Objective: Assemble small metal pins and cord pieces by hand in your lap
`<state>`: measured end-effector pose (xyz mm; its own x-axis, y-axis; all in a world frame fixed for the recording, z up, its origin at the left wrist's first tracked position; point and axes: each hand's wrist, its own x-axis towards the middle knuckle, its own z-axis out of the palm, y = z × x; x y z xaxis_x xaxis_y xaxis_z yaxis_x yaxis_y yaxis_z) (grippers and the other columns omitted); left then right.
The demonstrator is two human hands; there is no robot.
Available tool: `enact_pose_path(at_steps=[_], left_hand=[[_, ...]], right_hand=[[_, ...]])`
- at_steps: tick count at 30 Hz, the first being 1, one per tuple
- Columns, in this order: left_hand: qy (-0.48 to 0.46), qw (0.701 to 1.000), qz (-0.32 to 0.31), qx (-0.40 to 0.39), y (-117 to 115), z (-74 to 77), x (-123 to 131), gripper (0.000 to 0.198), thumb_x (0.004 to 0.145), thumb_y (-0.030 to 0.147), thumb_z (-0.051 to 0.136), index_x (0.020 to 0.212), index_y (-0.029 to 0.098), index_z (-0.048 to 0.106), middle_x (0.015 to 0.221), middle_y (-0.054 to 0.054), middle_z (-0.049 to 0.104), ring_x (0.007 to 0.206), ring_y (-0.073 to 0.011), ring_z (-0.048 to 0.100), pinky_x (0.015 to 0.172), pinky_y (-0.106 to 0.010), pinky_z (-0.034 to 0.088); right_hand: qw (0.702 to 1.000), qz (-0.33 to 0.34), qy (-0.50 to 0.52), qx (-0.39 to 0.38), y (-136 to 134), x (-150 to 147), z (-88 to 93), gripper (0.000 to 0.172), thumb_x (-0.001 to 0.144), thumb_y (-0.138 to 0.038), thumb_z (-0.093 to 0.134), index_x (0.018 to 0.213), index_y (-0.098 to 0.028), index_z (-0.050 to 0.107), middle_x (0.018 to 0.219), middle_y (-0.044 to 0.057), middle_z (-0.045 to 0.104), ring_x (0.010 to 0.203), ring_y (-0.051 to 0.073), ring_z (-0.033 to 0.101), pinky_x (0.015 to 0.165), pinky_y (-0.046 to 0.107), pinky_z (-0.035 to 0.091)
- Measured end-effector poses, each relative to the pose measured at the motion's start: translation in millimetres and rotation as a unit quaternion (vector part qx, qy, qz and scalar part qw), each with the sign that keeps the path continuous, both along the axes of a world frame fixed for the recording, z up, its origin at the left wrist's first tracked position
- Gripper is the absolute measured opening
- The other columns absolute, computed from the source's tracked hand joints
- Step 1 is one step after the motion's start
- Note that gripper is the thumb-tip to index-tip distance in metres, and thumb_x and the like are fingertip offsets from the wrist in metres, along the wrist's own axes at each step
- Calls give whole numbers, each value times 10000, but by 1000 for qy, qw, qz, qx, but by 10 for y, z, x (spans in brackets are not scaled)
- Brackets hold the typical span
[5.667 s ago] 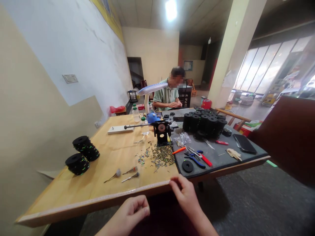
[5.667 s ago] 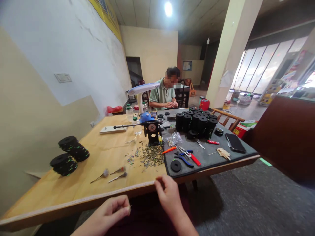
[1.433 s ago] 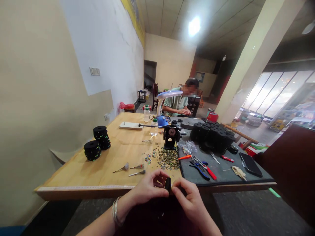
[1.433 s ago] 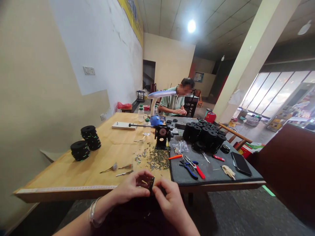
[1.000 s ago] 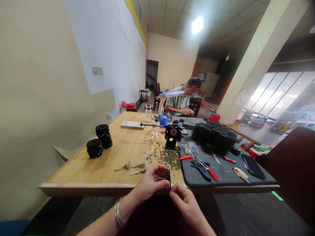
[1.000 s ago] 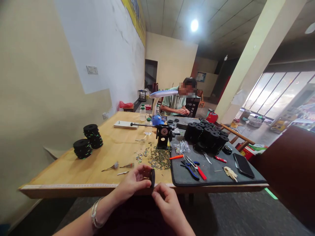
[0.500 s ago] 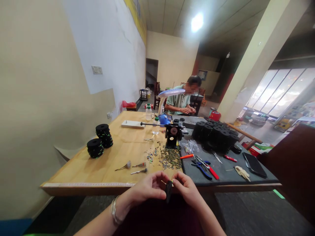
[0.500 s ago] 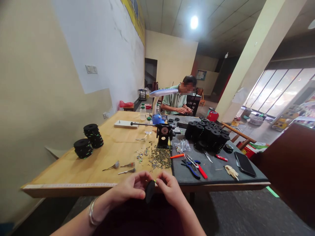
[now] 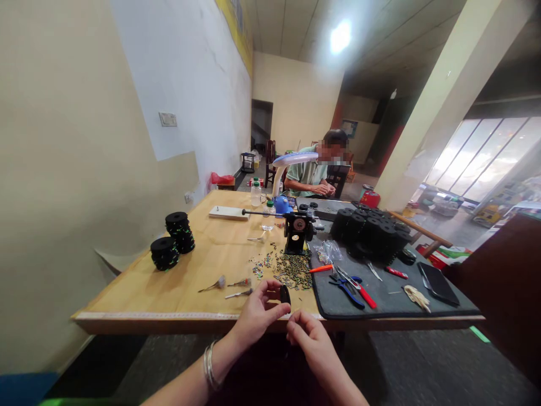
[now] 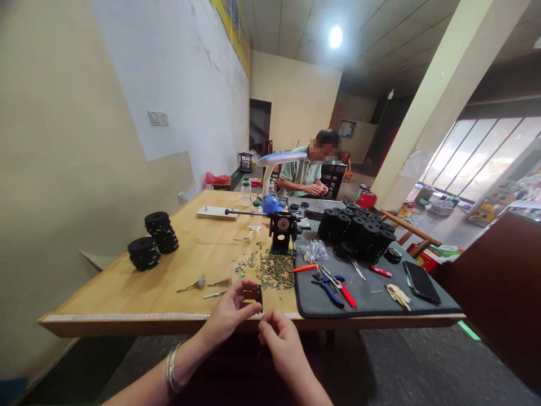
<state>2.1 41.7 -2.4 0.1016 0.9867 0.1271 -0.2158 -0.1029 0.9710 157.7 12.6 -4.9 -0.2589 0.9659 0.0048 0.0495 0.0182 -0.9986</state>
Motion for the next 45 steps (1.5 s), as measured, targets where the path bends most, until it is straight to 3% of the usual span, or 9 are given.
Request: enact_pose_path(at_steps=[5, 11, 20, 26, 35, 40, 45], left_hand=[[110, 994, 14, 15, 39, 1, -11, 376, 647, 331, 769, 923, 194, 553, 832, -9, 596, 761, -174, 576, 648, -274, 459], [194, 977, -78, -41, 152, -51, -36, 360, 639, 401, 748, 842, 161, 572, 712, 39, 557, 621, -122, 487, 585, -245, 362], [206, 960, -147, -121, 141, -102, -68, 374, 633, 456, 732, 785, 135, 613, 637, 51, 528, 570, -106, 421, 533, -240, 285], [169, 946, -211, -176, 102, -72, -136, 364, 621, 458, 745, 797, 152, 656, 697, 37, 559, 615, -106, 445, 520, -220, 282], [57, 936, -252, -238, 52, -96, -135, 276, 640, 357, 742, 810, 159, 654, 715, 27, 574, 594, -96, 497, 522, -213, 306], [-23, 933, -268, -240, -30, -29, -82, 272, 627, 295, 724, 839, 160, 619, 766, 4, 592, 645, -111, 547, 575, -223, 375], [-56, 932, -273, -233, -63, -9, -78, 238, 630, 275, 686, 815, 162, 587, 753, -6, 579, 674, -131, 554, 583, -228, 417]], right_hand=[[990, 10, -123, 67, 43, 107, 117, 224, 825, -371, 542, 687, -197, 513, 579, -39, 490, 571, 137, 451, 570, 247, 360], [949, 28, -256, 181, 83, 186, 220, 148, 847, -253, 530, 710, -201, 553, 635, -20, 557, 612, 151, 485, 573, 241, 339], [956, 57, -243, 156, 164, 252, 218, 123, 836, -234, 552, 735, -180, 597, 641, -21, 573, 615, 140, 497, 580, 228, 354], [967, 85, -212, 108, 249, 326, 115, 133, 833, -256, 576, 735, -167, 587, 634, -34, 545, 613, 124, 469, 574, 218, 345], [983, 82, -149, 73, 221, 392, -10, 144, 864, -295, 555, 787, -175, 573, 626, -41, 542, 573, 112, 455, 547, 213, 355], [978, 89, -150, 117, 133, 403, -18, 192, 854, -343, 592, 951, -187, 648, 712, -4, 634, 644, 147, 541, 617, 243, 421], [965, 81, -184, 171, 92, 380, 23, 152, 850, -298, 603, 923, -208, 701, 811, 30, 717, 748, 190, 615, 699, 272, 443]])
